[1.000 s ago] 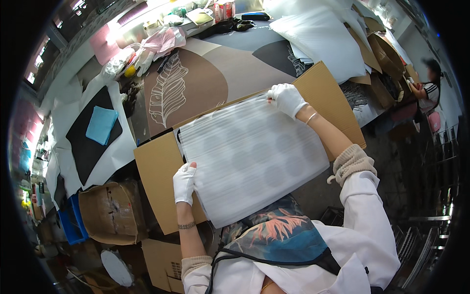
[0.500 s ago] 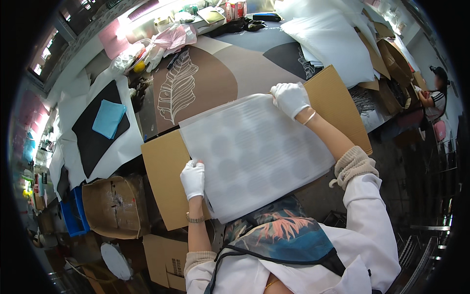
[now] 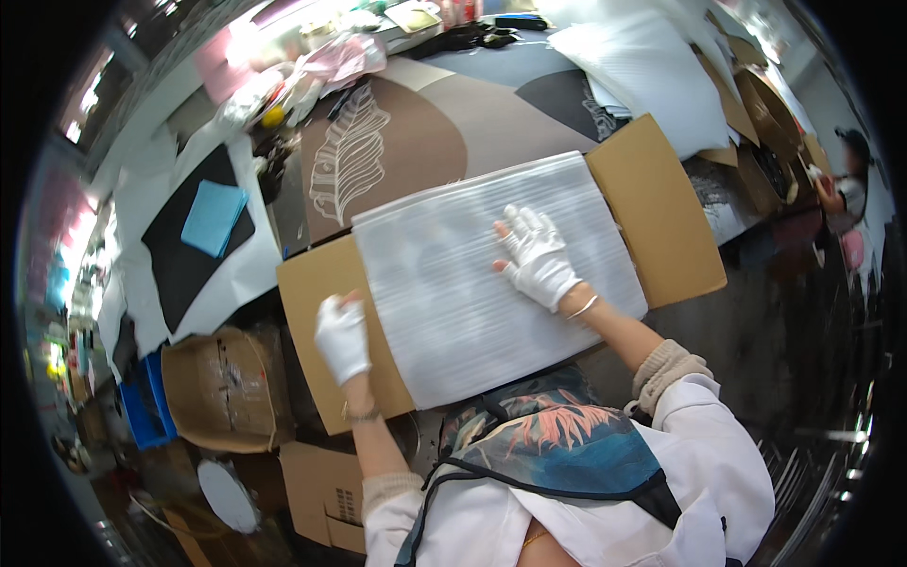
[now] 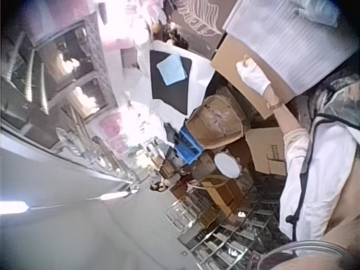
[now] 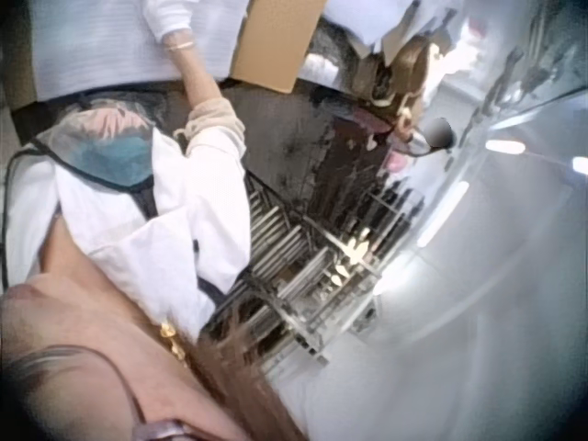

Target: The person places round brown objects into a foam insert inside a cardboard box, covers them with a sheet, closes and tapes the box, then writes on it with a marker. The person also gathers metal hooks and places them into a blue bin.

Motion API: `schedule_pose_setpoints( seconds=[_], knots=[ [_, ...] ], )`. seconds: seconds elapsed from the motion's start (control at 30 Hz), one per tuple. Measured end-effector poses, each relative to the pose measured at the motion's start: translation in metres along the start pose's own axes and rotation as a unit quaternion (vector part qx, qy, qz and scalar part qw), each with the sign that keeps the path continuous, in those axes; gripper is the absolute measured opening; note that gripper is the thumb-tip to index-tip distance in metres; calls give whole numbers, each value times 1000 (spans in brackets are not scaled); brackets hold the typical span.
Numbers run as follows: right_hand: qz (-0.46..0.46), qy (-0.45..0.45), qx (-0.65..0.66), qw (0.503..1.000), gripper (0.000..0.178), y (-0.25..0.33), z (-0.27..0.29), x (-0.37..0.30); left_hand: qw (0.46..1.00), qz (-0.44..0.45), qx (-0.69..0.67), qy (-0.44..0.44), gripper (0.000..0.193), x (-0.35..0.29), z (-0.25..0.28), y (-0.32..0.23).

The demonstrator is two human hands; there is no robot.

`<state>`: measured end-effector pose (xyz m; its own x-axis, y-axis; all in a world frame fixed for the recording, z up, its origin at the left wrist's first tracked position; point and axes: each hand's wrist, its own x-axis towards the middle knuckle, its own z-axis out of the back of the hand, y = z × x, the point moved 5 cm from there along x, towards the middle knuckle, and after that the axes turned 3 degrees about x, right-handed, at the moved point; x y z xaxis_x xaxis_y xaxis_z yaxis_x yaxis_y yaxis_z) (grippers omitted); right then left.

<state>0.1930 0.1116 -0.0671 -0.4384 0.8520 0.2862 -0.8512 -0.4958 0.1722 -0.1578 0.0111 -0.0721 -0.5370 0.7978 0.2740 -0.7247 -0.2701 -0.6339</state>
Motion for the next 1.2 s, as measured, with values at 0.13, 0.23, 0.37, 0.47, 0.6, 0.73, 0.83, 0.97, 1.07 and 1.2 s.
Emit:
schedule_pose_setpoints(
  seconds=[0.13, 0.23, 0.37, 0.47, 0.6, 0.73, 0.83, 0.97, 1.07, 1.2],
  knots=[
    [-128, -225, -109, 960, 58, -107, 122, -49, 986, 66, 76, -134, 40, -28, 97, 103],
    [-453, -207, -74, 864, 57, -209, 186, -133, 808, 254, -479, 231, 85, -69, 102, 167],
    [-401, 15, 770, 497, 71, -218, 161, -178, 957, 117, -244, 101, 66, -73, 110, 151],
    [-366, -81, 665, 646, 52, -172, 109, -147, 982, -77, -115, 128, 68, -46, 33, 68],
    [-217, -42, -58, 973, 50, -69, 57, -110, 938, -198, -235, 159, 84, -46, -67, -58],
    [-239, -134, -6, 962, 59, -26, 53, -115, 826, -462, 227, 232, 68, -87, -101, -148],
    [-240, -158, 58, 956, 50, -26, 49, -122, 775, -529, 214, 271, 70, -111, -98, -180],
    [-214, -310, 99, 921, 22, -36, 43, -134, 669, -667, 56, 324, 73, -150, -106, -208],
    [-270, -358, 262, 855, 18, -48, 32, -146, 621, -693, 27, 366, 73, -171, -123, -222],
    [-307, -396, 412, 761, 18, -57, 34, -154, 586, -706, 106, 384, 73, -183, -136, -230]
  ],
)
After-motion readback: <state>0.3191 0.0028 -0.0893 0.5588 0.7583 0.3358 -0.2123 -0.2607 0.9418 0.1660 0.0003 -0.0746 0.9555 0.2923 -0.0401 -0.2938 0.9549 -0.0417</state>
